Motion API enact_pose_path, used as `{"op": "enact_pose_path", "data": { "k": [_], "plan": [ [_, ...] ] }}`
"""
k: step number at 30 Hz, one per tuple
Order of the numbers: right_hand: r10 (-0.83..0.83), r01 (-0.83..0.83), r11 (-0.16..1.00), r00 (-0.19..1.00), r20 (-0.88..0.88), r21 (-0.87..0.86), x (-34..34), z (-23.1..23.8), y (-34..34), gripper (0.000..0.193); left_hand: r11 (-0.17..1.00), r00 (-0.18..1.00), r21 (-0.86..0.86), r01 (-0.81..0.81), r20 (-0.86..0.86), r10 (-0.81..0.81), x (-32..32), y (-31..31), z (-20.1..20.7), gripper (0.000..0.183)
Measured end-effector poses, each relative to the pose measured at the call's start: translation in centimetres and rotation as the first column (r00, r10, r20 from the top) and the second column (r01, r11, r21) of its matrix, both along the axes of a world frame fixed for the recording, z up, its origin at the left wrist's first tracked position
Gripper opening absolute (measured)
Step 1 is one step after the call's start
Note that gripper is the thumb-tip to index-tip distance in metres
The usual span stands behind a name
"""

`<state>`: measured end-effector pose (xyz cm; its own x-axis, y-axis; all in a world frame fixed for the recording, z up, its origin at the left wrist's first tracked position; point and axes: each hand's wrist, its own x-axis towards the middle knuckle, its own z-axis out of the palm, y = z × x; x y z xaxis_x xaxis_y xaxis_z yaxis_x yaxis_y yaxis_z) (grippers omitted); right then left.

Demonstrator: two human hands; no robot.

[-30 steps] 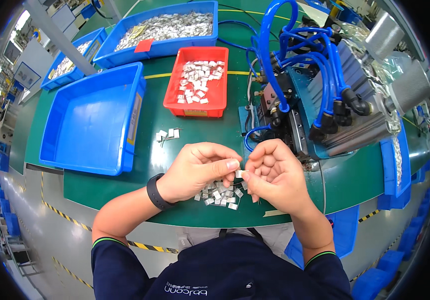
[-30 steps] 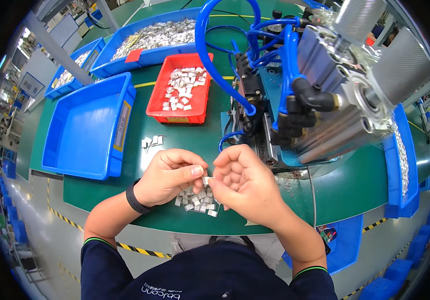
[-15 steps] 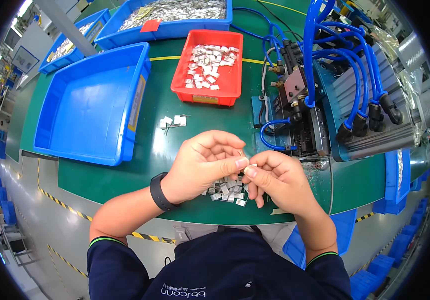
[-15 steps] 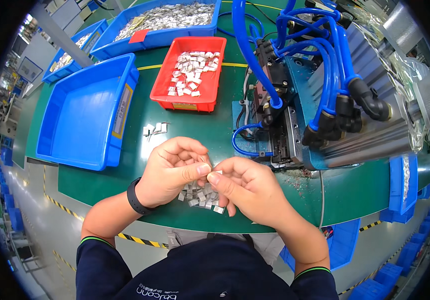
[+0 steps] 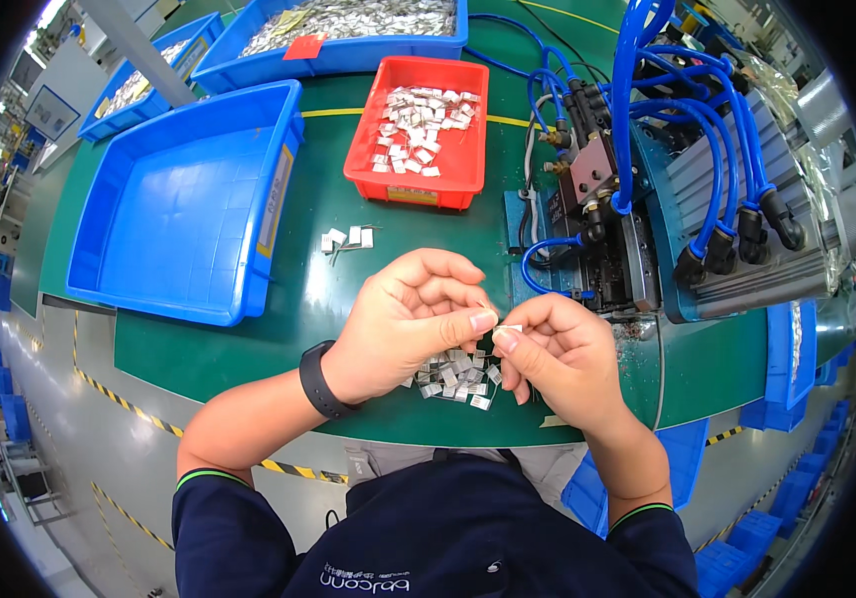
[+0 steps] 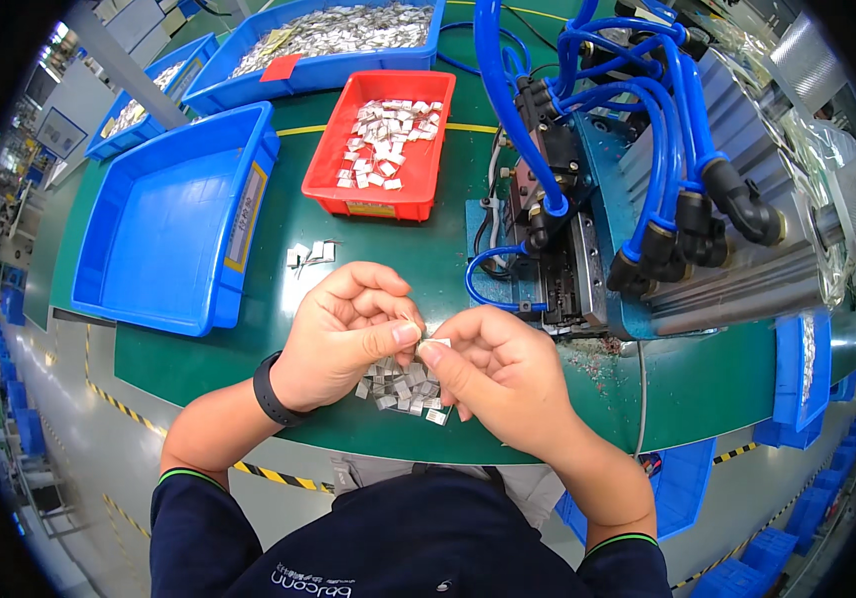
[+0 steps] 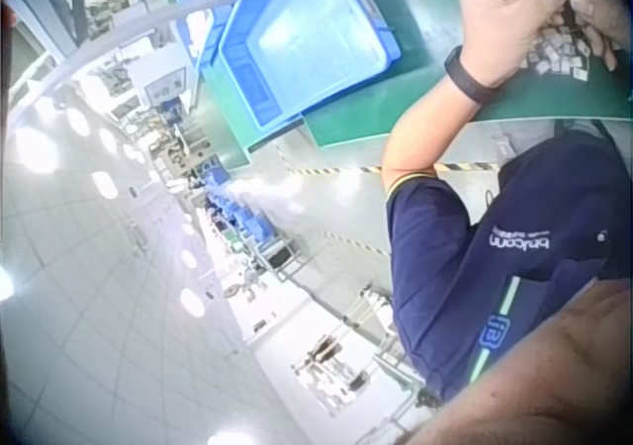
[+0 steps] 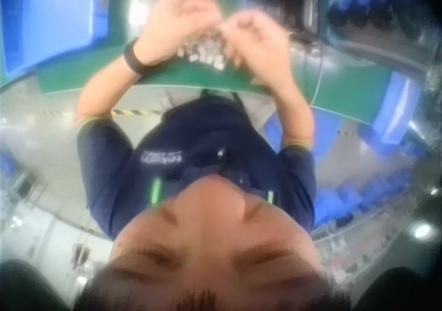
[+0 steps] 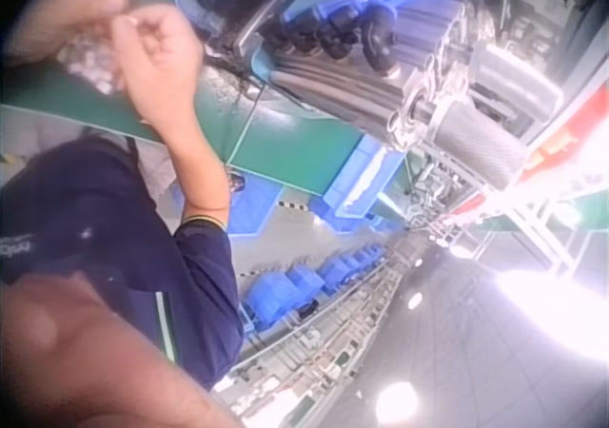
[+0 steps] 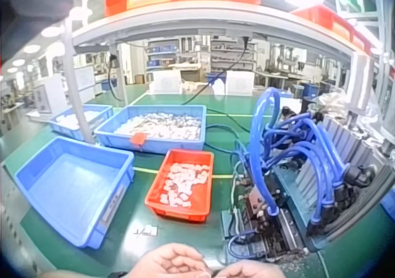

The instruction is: The person assembles small white electronic components by hand at a factory workstation. They pick up individual units, attach thin wires, and place the finished items into a red bin. The person also briefly adjusts a plastic bag and a blue bin on the table.

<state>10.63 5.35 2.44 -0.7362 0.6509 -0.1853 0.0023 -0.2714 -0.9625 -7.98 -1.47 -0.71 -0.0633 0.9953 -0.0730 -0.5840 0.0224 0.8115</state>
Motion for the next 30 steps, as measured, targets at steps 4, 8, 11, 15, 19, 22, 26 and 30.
{"op": "enact_pose_path", "data": {
  "k": [4, 8, 11, 15, 19, 22, 26, 30],
  "plan": [
    [-0.02, 0.02, 0.999, 1.0, 0.002, 0.026, 0.0, -0.1, -0.1, 0.013, 1.0, 1.0, 0.002, -0.011, -0.021, 0.011, 0.1, 0.0, 0.0, 0.033],
    [-0.05, 0.049, 0.996, 0.999, 0.009, 0.076, 0.0, -0.2, -0.3, 0.012, 1.0, 1.0, 0.001, -0.015, -0.016, 0.015, 0.1, 0.0, 0.1, 0.033],
    [-0.088, 0.096, 0.983, 0.995, -0.054, 0.159, -0.1, -0.7, -0.5, 0.011, 1.0, 1.0, 0.021, -0.013, -0.011, 0.013, 0.2, 0.0, 0.1, 0.033],
    [-0.111, 0.116, 0.932, 0.993, -0.036, 0.344, -0.2, -1.2, -0.6, 0.011, 1.0, 1.0, 0.022, -0.019, -0.01, 0.02, 0.2, 0.0, 0.1, 0.033],
    [-0.073, 0.069, 0.981, 0.997, 0.016, 0.179, -0.1, -0.4, -0.4, 0.013, 0.999, 1.0, 0.032, -0.024, -0.014, 0.025, 0.1, 0.0, 0.0, 0.034],
    [-0.017, 0.017, 1.0, 0.999, 0.03, -0.019, -0.1, 0.2, 0.0, 0.014, 0.999, 1.0, 0.031, -0.008, -0.019, 0.009, 0.0, 0.0, 0.2, 0.035],
    [0.051, -0.047, 0.982, 0.999, 0.018, -0.185, -0.1, 0.5, 0.6, 0.016, 0.999, 1.0, 0.027, 0.019, -0.01, -0.018, -0.3, -0.1, 0.1, 0.037],
    [0.097, -0.095, 0.949, 0.995, -0.009, -0.301, -0.1, 0.5, 0.9, 0.018, 1.0, 1.0, 0.022, 0.013, 0.013, -0.013, -0.2, -0.1, 0.2, 0.037]
  ]
}}
